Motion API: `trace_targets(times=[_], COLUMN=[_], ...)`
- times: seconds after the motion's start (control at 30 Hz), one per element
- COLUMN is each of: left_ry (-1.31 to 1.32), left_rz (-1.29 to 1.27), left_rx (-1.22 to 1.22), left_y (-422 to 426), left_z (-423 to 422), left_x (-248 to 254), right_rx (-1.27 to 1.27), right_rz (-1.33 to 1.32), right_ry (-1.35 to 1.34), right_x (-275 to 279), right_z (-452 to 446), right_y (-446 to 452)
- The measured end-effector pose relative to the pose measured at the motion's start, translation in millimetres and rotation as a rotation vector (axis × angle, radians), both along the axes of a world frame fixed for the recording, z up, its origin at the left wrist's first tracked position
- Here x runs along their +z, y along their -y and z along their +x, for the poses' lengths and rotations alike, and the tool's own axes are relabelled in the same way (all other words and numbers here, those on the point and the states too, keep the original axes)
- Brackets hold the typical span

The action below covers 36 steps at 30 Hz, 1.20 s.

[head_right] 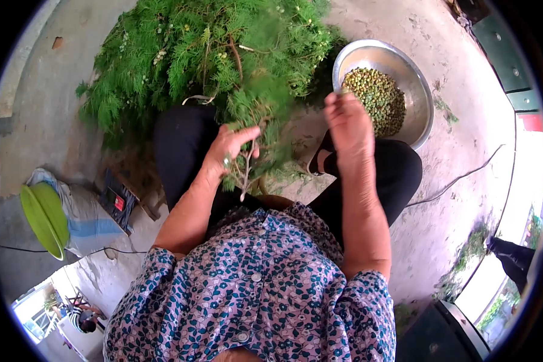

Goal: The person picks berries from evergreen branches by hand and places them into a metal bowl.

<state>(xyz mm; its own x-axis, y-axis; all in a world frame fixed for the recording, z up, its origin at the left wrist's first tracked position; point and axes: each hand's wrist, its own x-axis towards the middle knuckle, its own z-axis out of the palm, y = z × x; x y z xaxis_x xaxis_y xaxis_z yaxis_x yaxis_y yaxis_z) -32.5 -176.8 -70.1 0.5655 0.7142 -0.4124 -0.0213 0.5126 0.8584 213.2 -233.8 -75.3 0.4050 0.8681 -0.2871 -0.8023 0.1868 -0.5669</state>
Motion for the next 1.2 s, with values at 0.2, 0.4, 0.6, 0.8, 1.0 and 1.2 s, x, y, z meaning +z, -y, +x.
trace_targets(times=[0.2, 0.4, 0.6, 0.8, 1.0, 1.2], left_ry=[0.053, 0.163, 0.149, 0.173, 0.118, 0.174], left_rz=[-0.114, -0.113, -0.089, -0.188, -0.103, -0.007], left_rx=[0.227, 0.313, 0.351, 0.434, 0.374, 0.150], left_y=[-7, -9, -8, -2, 5, -2], left_z=[1, 2, 3, 5, 10, 6], left_x=[18, 7, 9, 9, 7, -5], right_rx=[-0.544, -0.415, -0.183, 0.495, 0.344, 0.333], right_rz=[-0.052, -0.606, -0.105, 0.023, -0.183, -0.276], right_ry=[-0.179, 0.693, 0.851, 1.838, 1.728, 0.950], right_x=[15, -21, 41, 43, 0, 7], right_z=[84, 118, 3, -122, -139, -109], right_y=[6, 31, 27, 37, 22, 21])
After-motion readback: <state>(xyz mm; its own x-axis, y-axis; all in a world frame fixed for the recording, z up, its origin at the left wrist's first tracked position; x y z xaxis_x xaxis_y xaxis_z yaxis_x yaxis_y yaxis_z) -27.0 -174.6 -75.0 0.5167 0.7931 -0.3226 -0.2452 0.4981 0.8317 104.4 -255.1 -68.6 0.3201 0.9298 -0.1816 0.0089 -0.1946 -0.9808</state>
